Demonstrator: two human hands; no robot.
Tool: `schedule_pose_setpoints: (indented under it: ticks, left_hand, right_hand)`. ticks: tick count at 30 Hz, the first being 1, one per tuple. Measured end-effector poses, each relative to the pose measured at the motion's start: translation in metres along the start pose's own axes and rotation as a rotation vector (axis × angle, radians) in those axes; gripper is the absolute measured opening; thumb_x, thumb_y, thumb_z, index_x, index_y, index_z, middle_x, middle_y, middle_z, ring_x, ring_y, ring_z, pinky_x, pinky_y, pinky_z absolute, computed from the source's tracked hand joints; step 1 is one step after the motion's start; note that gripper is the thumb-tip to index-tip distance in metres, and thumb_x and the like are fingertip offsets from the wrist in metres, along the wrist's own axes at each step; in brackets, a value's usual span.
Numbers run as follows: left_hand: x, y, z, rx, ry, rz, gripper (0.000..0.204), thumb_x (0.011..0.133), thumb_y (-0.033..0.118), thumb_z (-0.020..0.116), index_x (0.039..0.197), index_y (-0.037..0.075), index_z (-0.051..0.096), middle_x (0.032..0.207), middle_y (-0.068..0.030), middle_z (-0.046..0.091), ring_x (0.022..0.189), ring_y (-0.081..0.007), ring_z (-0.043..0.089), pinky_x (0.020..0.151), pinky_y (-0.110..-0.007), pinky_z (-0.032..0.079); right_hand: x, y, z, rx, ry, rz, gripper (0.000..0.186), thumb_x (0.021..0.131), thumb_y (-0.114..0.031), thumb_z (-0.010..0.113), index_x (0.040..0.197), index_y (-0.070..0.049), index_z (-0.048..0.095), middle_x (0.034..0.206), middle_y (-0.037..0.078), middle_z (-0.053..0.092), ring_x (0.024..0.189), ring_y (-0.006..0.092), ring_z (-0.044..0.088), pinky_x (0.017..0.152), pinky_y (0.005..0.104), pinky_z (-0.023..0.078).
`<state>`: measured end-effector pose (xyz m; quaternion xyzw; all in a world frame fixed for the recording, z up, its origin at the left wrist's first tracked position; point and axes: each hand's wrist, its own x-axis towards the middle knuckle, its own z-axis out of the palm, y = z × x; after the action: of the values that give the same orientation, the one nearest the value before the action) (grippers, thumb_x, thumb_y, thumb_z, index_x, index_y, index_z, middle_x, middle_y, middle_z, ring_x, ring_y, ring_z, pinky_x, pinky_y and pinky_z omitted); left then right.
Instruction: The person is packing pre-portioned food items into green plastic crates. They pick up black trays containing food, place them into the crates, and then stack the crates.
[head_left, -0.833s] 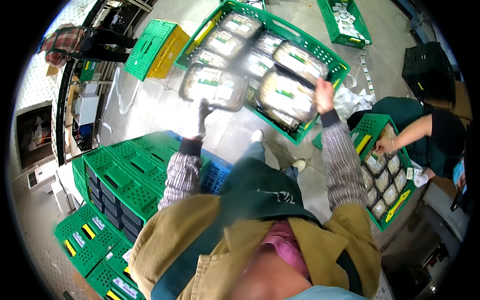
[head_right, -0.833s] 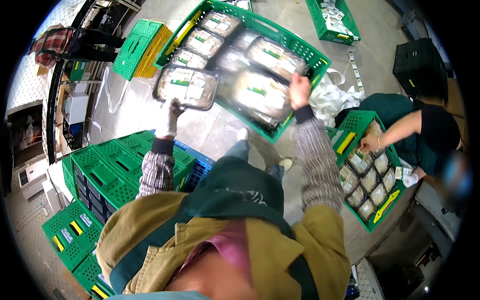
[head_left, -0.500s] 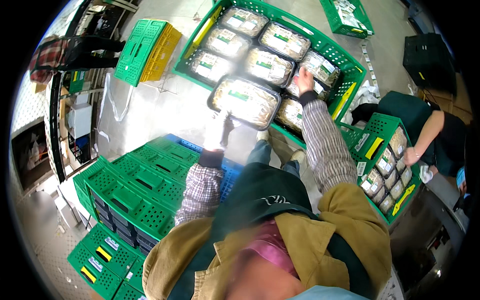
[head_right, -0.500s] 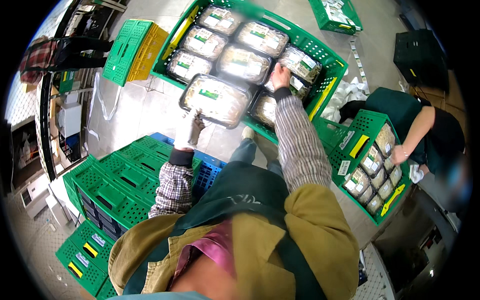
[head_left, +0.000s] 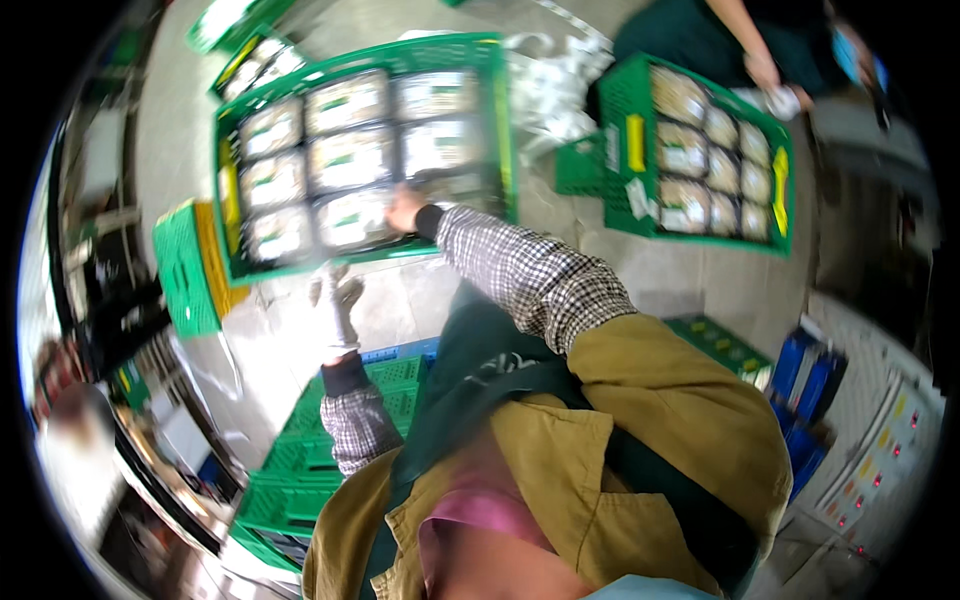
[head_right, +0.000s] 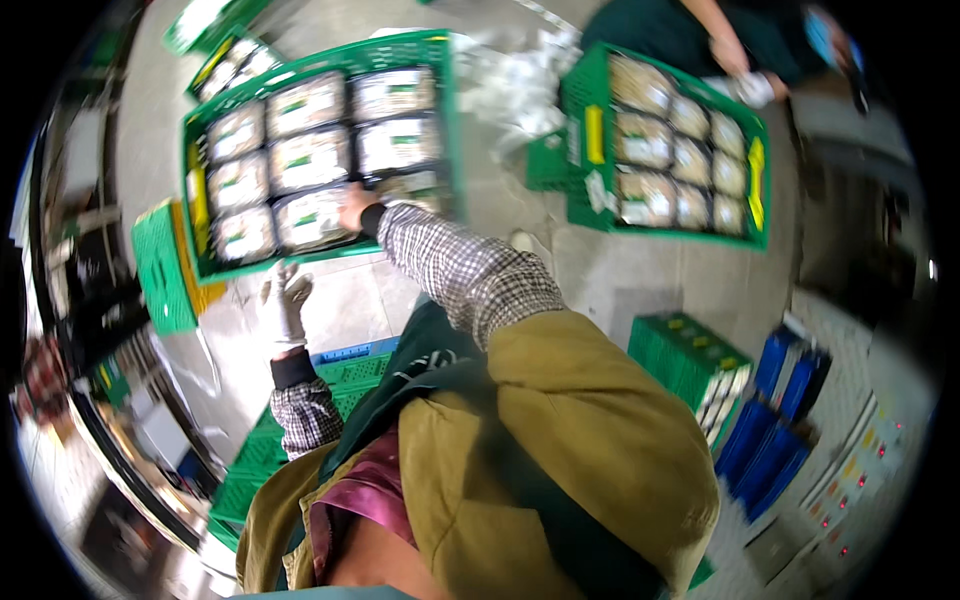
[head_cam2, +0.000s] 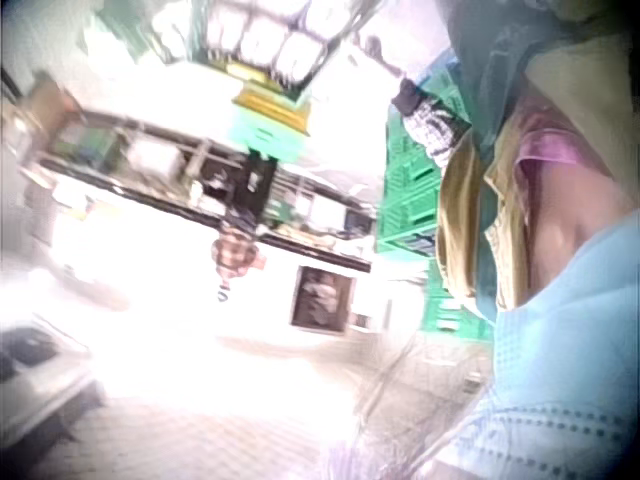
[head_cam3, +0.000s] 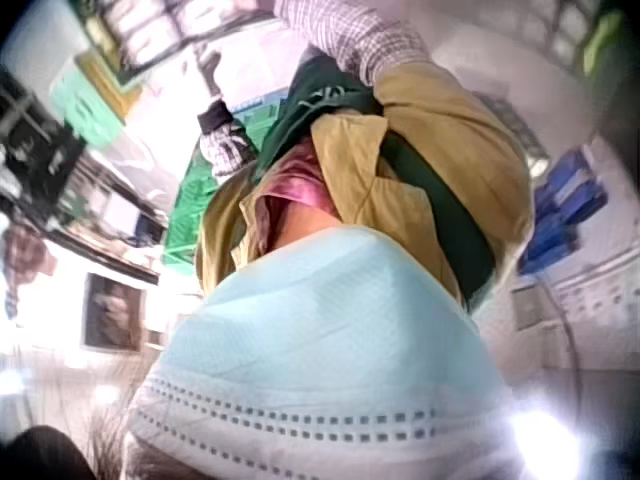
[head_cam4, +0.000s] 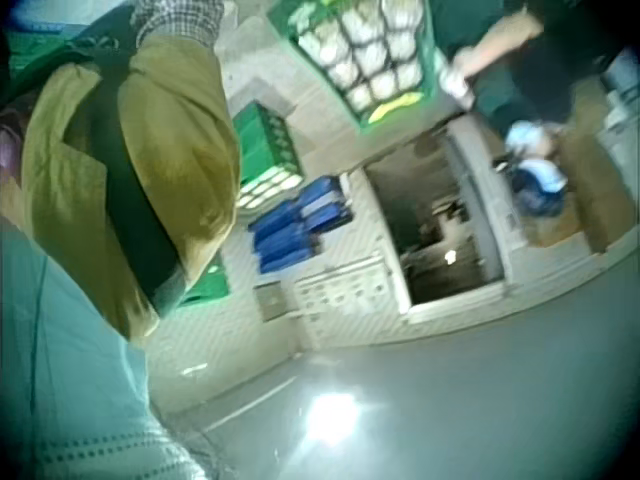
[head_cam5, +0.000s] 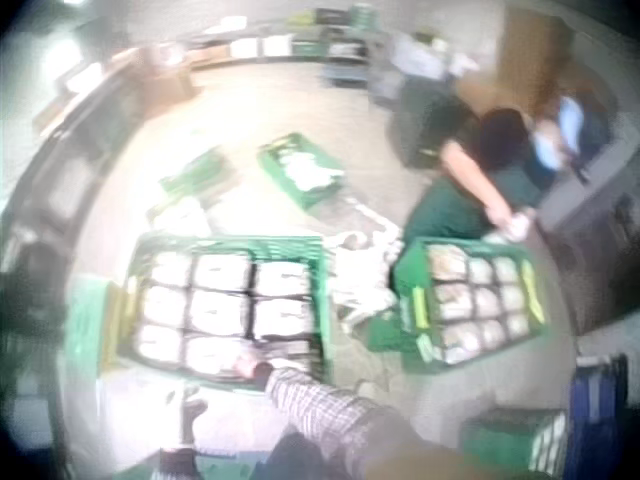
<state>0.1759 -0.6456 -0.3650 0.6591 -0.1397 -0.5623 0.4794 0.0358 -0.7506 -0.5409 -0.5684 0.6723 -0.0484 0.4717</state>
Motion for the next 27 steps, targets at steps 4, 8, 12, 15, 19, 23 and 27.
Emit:
schedule_pose_setpoints:
  ticks: [4, 8, 12, 15, 19, 23, 27]
  left_hand:
    - [-0.016, -0.01, 0.029, -0.008, -0.017, 0.064, 0.025, 0.085, 0.02, 0.058, 0.105, 0.005, 0.054, 0.099, -0.0136, 0.06, 0.071, -0.0201, 0.06, 0.065, -0.032, 0.051]
    - [-0.035, -0.037, 0.113, 0.045, -0.126, 0.039, 0.024, 0.084, 0.02, 0.058, 0.103, 0.005, 0.054, 0.091, -0.0105, 0.062, 0.068, -0.0181, 0.06, 0.062, -0.028, 0.05]
    - [-0.072, -0.064, 0.204, 0.115, -0.232, -0.012, 0.021, 0.086, 0.021, 0.057, 0.099, 0.005, 0.055, 0.087, -0.0088, 0.062, 0.062, -0.0133, 0.058, 0.057, -0.025, 0.049]
    - [-0.093, -0.093, 0.258, 0.161, -0.357, -0.024, 0.02, 0.087, 0.017, 0.055, 0.102, 0.005, 0.053, 0.091, -0.0098, 0.061, 0.067, -0.015, 0.059, 0.061, -0.027, 0.05]
    - [-0.116, -0.123, 0.342, 0.228, -0.553, -0.028, 0.023, 0.088, 0.016, 0.053, 0.108, 0.005, 0.05, 0.094, -0.0103, 0.06, 0.074, -0.0165, 0.06, 0.068, -0.028, 0.05]
    - [-0.104, -0.147, 0.416, 0.224, -0.635, 0.033, 0.022, 0.088, 0.013, 0.051, 0.108, 0.003, 0.052, 0.094, -0.0088, 0.059, 0.08, -0.016, 0.059, 0.071, -0.03, 0.05]
    - [-0.074, -0.17, 0.521, 0.325, -0.727, -0.069, 0.019, 0.086, 0.009, 0.05, 0.101, -0.002, 0.052, 0.098, -0.0127, 0.057, 0.092, -0.025, 0.057, 0.079, -0.031, 0.048]
  right_hand:
    - [-0.119, 0.009, -0.144, 0.299, 0.203, -0.407, 0.046, 0.079, -0.014, 0.06, 0.119, 0.001, 0.042, 0.114, 0.015, 0.052, 0.105, 0.0242, 0.051, 0.084, 0.0328, 0.043]
    - [-0.155, 0.229, -0.291, -0.122, 1.118, -0.145, 0.021, 0.085, -0.016, 0.051, 0.103, -0.005, 0.052, 0.093, 0.009, 0.055, 0.092, 0.0267, 0.051, 0.079, 0.0364, 0.041]
    - [-0.172, 0.381, -0.38, -0.368, 1.123, 0.253, 0.032, 0.086, -0.034, 0.05, 0.098, -0.005, 0.053, 0.09, 0.016, 0.054, 0.087, 0.0332, 0.05, 0.078, 0.0439, 0.041]
    - [-0.144, 0.398, -0.394, -0.138, 0.796, 0.268, 0.044, 0.087, -0.044, 0.043, 0.103, -0.004, 0.051, 0.097, 0.019, 0.054, 0.095, 0.0347, 0.05, 0.079, 0.0436, 0.042]
    - [-0.132, 0.431, -0.4, -0.038, 0.866, 0.041, 0.037, 0.087, -0.037, 0.048, 0.1, -0.002, 0.046, 0.078, 0.022, 0.057, 0.076, 0.0429, 0.055, 0.064, 0.0492, 0.043]
    - [-0.165, 0.388, -0.433, 0.072, 0.858, -0.129, 0.023, 0.085, -0.022, 0.055, 0.084, -0.004, 0.041, 0.069, 0.021, 0.054, 0.065, 0.0401, 0.055, 0.054, 0.0456, 0.041]
    - [-0.273, 0.35, -0.5, -0.186, 0.942, -0.05, 0.016, 0.088, -0.021, 0.047, 0.094, -0.006, 0.048, 0.081, 0.017, 0.058, 0.068, 0.0354, 0.058, 0.057, 0.0438, 0.045]
